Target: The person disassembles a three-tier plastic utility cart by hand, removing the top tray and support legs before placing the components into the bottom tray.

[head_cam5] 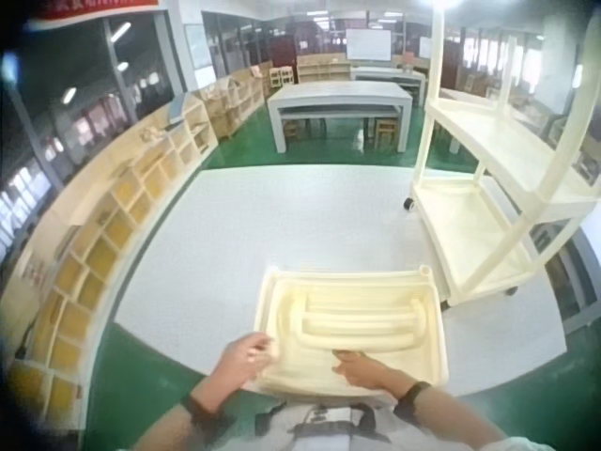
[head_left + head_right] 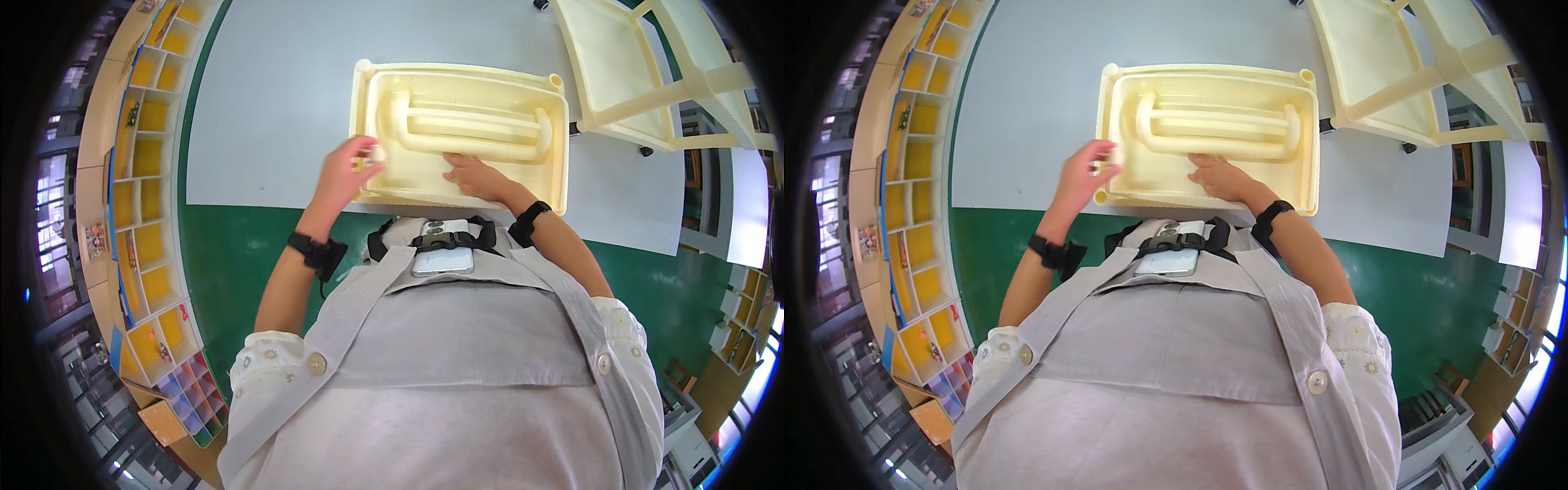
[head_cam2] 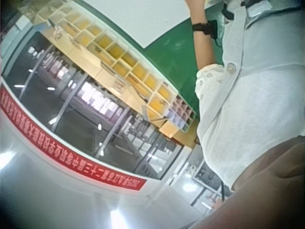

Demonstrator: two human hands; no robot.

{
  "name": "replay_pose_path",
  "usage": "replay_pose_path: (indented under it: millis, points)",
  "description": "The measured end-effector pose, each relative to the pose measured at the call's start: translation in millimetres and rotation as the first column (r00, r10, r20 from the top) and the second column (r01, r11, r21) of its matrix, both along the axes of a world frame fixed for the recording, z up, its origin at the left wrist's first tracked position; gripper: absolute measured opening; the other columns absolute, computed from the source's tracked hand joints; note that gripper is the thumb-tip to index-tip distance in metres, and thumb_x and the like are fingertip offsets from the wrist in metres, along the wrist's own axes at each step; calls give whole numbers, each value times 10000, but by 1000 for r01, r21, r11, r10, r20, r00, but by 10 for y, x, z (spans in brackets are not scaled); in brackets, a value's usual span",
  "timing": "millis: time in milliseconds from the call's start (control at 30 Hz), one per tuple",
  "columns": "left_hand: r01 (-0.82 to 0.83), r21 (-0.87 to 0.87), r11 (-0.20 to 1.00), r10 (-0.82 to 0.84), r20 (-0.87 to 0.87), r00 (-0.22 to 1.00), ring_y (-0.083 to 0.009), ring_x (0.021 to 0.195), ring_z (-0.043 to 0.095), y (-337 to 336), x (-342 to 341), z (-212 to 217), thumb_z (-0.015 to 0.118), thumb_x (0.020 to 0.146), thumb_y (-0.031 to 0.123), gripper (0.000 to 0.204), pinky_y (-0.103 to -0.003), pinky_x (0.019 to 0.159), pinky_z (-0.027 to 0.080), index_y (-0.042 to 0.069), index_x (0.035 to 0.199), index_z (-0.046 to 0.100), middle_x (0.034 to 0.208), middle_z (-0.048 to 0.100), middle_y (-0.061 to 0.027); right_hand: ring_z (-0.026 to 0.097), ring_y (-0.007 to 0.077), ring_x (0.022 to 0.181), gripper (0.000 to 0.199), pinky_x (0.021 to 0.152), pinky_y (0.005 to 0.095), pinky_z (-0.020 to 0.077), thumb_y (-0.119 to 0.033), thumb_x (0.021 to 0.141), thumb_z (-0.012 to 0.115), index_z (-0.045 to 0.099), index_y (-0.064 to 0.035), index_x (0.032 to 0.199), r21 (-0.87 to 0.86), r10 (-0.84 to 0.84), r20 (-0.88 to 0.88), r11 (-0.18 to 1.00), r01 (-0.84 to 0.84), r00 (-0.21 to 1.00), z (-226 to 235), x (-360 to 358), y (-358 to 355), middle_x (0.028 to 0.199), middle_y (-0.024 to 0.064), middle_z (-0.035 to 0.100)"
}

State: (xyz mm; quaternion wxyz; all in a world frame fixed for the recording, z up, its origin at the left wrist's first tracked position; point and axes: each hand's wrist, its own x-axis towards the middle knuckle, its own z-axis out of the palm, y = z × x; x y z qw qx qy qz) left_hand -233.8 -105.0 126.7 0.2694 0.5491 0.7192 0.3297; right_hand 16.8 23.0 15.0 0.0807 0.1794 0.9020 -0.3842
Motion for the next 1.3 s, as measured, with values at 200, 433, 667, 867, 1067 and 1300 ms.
replay_pose_path:
  millis: [200, 433, 667, 867, 1067, 1300]
  points:
    - [296, -231, 927, -341, -186, 921, -289, 844, 590, 1077, -455, 101, 647, 731, 123, 265, -356, 739, 469, 21, 963, 567, 964, 611, -143, 358, 340, 1196, 436, 986, 374, 329, -106, 751, 512, 530, -149, 1184, -107, -114, 13, 988, 114, 993, 43, 19, -106, 1378, 155, 321]
    - [547, -56, 835, -481, -557, 677, -300, 963, 549, 1881, -1380, -583, 597, 712, 78, 297, -386, 849, 444, 29, 1004, 575, 1040, 585, -153, 460, 287, 1117, 365, 983, 372, 340, -68, 753, 459, 605, -136, 1081, 37, -106, -49, 993, 108, 993, -57, 81, -146, 1381, 45, 350]
    - [551, -447, 705, -660, -698, 278, -293, 780, 581, 2162, -1340, -763, 576, 702, 22, 117, -357, 693, 508, 13, 819, 576, 809, 568, -141, 464, 230, 1131, 356, 1015, 454, 286, -47, 752, 457, 613, -139, 1059, -89, -181, 2, 980, 180, 984, 95, 71, -165, 1376, 5, 358]
    - [551, -517, 656, -592, -805, -50, -226, 744, 593, 2107, -1302, -821, 600, 662, 8, 95, -287, 620, 528, 21, 754, 580, 769, 572, -103, 450, 242, 1133, 353, 1046, 432, 248, -37, 752, 454, 611, -113, 1059, -132, -227, -22, 966, 223, 974, 97, 47, -175, 1367, -1, 372]
    - [613, -476, 630, -537, -838, -99, -220, 748, 590, 2137, -1268, -815, 603, 656, 7, 98, -276, 601, 525, 25, 750, 578, 764, 565, -93, 451, 272, 1110, 363, 1044, 400, 251, -28, 725, 473, 607, -85, 1058, -98, -183, -52, 979, 177, 982, 1, 78, -120, 1354, 38, 390]
    - [560, -286, 778, -621, -487, 614, -272, 805, 569, 2156, -1432, -646, 658, 661, 71, 315, -359, 713, 484, 13, 937, 518, 920, 550, -126, 404, 252, 1186, 366, 1055, 441, 222, -18, 730, 449, 620, -89, 1045, -109, -197, -57, 976, 190, 979, 65, 114, -163, 1360, 60, 380]
